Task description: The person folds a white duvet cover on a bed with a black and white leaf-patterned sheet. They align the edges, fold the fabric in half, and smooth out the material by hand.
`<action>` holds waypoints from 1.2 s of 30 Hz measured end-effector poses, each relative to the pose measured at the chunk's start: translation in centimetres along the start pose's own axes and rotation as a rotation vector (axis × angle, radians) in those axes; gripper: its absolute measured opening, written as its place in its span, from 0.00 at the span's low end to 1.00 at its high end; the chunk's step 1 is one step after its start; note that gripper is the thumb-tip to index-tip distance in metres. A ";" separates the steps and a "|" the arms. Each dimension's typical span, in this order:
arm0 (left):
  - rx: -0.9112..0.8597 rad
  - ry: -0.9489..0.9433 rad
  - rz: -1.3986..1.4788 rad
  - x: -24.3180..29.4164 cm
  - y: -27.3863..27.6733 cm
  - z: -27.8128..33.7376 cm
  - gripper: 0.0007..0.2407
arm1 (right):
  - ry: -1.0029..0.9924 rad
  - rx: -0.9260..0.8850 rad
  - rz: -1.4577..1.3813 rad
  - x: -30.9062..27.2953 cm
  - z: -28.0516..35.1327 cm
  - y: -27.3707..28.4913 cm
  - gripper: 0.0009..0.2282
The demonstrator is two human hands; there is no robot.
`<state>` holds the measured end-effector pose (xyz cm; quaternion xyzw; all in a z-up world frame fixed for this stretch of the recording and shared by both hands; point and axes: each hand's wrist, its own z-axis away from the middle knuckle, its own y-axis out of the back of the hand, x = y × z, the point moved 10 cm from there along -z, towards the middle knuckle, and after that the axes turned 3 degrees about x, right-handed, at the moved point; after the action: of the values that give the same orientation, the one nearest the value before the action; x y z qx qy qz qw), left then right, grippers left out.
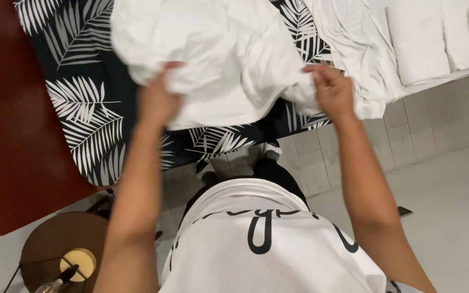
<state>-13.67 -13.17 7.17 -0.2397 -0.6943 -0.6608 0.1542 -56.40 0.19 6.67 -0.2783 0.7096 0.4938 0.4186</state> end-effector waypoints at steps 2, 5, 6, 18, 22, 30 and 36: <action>-0.663 0.087 0.323 9.9 -6.6 3.7 0.33 | 0.077 -0.193 0.078 -3.3 1.8 -5.2 0.07; -0.528 -0.413 0.234 16.2 -13.6 4.4 0.29 | 0.276 -0.319 0.169 -10.0 5.1 -9.5 0.10; -0.532 -0.413 0.234 17.5 -13.9 4.7 0.29 | 0.272 -0.318 0.168 -10.1 6.0 -10.2 0.10; 0.082 0.035 0.082 0.7 -13.4 -6.2 0.18 | -0.148 0.371 -0.203 5.0 6.5 6.0 0.11; 0.144 -0.213 0.531 -4.8 -2.7 -5.3 0.15 | -0.118 0.816 -0.143 8.6 5.6 19.1 0.12; -0.931 0.031 -0.302 -7.6 -5.5 5.6 0.18 | 0.068 0.852 -0.339 8.0 1.3 22.5 0.15; 0.027 -0.263 -0.340 -2.5 2.5 -2.5 0.21 | -0.116 0.459 -0.571 1.9 -3.4 11.2 0.20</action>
<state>-10.55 -15.93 8.14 -0.2014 -0.7476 -0.6310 -0.0484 -67.49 1.07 10.87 -0.3353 0.6707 0.2000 0.6306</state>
